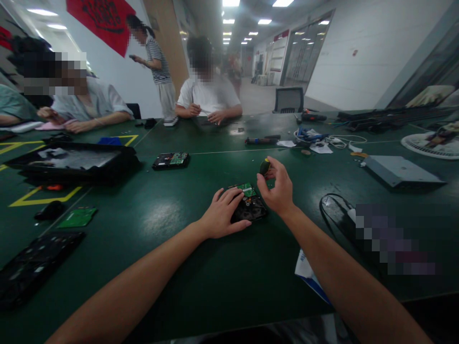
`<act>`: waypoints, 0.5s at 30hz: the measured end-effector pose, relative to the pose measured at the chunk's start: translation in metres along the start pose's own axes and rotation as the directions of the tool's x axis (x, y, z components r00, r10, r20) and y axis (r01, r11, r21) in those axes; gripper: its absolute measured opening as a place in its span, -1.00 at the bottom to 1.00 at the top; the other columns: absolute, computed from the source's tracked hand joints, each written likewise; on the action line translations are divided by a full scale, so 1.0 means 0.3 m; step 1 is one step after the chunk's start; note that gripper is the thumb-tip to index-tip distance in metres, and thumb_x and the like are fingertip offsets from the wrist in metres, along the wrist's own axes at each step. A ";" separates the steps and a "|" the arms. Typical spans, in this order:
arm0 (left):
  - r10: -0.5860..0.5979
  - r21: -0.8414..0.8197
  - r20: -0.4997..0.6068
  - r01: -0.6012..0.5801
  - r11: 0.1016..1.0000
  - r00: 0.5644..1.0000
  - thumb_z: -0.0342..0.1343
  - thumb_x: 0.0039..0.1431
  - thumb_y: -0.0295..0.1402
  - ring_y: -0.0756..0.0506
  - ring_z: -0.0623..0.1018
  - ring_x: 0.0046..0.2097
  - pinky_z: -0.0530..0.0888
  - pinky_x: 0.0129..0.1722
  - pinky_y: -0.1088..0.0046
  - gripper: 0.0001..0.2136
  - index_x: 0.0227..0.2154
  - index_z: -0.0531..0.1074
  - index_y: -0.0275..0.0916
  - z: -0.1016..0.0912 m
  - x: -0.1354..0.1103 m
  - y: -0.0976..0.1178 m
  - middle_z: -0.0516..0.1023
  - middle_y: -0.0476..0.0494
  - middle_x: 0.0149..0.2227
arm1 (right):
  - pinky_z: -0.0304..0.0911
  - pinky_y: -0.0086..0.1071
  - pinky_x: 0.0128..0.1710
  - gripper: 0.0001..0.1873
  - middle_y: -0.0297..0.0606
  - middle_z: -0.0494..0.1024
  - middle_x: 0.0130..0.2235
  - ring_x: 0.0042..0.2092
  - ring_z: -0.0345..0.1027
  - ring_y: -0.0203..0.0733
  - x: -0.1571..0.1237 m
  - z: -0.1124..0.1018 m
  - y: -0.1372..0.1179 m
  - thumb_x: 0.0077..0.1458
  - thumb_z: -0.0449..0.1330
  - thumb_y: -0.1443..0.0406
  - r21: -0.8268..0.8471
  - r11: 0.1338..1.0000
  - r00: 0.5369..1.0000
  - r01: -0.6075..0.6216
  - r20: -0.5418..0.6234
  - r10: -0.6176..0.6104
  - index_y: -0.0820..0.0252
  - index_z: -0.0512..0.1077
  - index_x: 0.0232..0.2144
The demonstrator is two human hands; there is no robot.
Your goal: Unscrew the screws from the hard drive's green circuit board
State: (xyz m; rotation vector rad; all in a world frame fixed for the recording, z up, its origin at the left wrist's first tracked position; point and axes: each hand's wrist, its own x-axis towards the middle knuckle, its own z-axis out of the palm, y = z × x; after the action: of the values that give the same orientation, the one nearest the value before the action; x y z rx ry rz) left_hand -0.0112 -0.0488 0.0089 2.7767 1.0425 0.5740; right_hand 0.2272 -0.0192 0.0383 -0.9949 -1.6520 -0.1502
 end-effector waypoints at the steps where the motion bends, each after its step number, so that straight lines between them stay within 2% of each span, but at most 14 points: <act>1: -0.003 -0.005 0.001 0.003 1.000 1.000 0.08 0.28 0.25 -0.43 0.19 0.47 -0.03 0.47 -0.22 -0.13 0.47 0.13 -0.19 -0.001 0.000 0.001 0.22 -0.36 0.45 | 0.60 -0.08 -0.15 -0.35 -0.08 0.52 0.12 -0.19 0.56 -0.09 0.000 0.001 -0.001 0.28 0.22 0.24 0.008 1.000 1.000 -0.006 0.008 0.005 -0.01 0.17 0.36; 4: -0.008 -0.013 0.002 0.008 1.000 1.000 0.10 0.27 0.24 -0.44 0.19 0.47 -0.03 0.46 -0.23 -0.14 0.47 0.13 -0.18 -0.005 0.001 0.004 0.23 -0.36 0.44 | 0.61 -0.08 -0.15 -0.35 -0.06 0.54 0.14 -0.21 0.58 -0.09 0.000 0.003 -0.004 0.29 0.20 0.25 0.016 1.000 1.000 -0.025 0.009 0.024 0.01 0.15 0.37; 9: -0.007 -0.011 0.000 0.007 1.000 1.000 0.09 0.27 0.25 -0.44 0.20 0.46 -0.02 0.47 -0.22 -0.13 0.47 0.14 -0.19 -0.007 0.001 0.007 0.23 -0.36 0.43 | 0.63 -0.07 -0.25 -0.31 -0.06 0.55 0.10 -0.26 0.55 -0.09 0.003 0.000 -0.005 0.26 0.28 0.18 -0.020 0.999 1.000 -0.030 -0.007 0.030 0.00 0.18 0.36; 12: -0.006 -0.015 -0.002 0.006 1.000 1.000 0.09 0.27 0.26 -0.44 0.20 0.46 -0.03 0.47 -0.22 -0.13 0.47 0.13 -0.19 -0.006 0.001 0.007 0.23 -0.36 0.44 | 0.62 -0.03 -0.20 -0.35 -0.08 0.55 0.08 -0.24 0.55 -0.07 0.004 -0.004 -0.005 0.28 0.26 0.18 -0.041 0.999 1.000 -0.003 0.005 0.003 -0.01 0.21 0.35; 15: -0.004 -0.006 -0.001 0.004 1.000 1.000 0.07 0.28 0.26 -0.43 0.19 0.47 -0.04 0.47 -0.22 -0.12 0.47 0.12 -0.21 -0.004 0.000 0.006 0.21 -0.38 0.44 | 0.61 -0.05 -0.13 -0.37 -0.06 0.54 0.13 -0.20 0.57 -0.08 0.003 -0.002 -0.004 0.32 0.18 0.24 0.005 1.000 1.000 0.011 0.010 -0.011 0.00 0.16 0.37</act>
State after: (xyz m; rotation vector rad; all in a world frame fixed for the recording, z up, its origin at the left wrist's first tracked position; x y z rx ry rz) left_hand -0.0104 -0.0502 0.0104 2.7688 1.0437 0.5777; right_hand 0.2269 -0.0197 0.0396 -0.9839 -1.6662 -0.1489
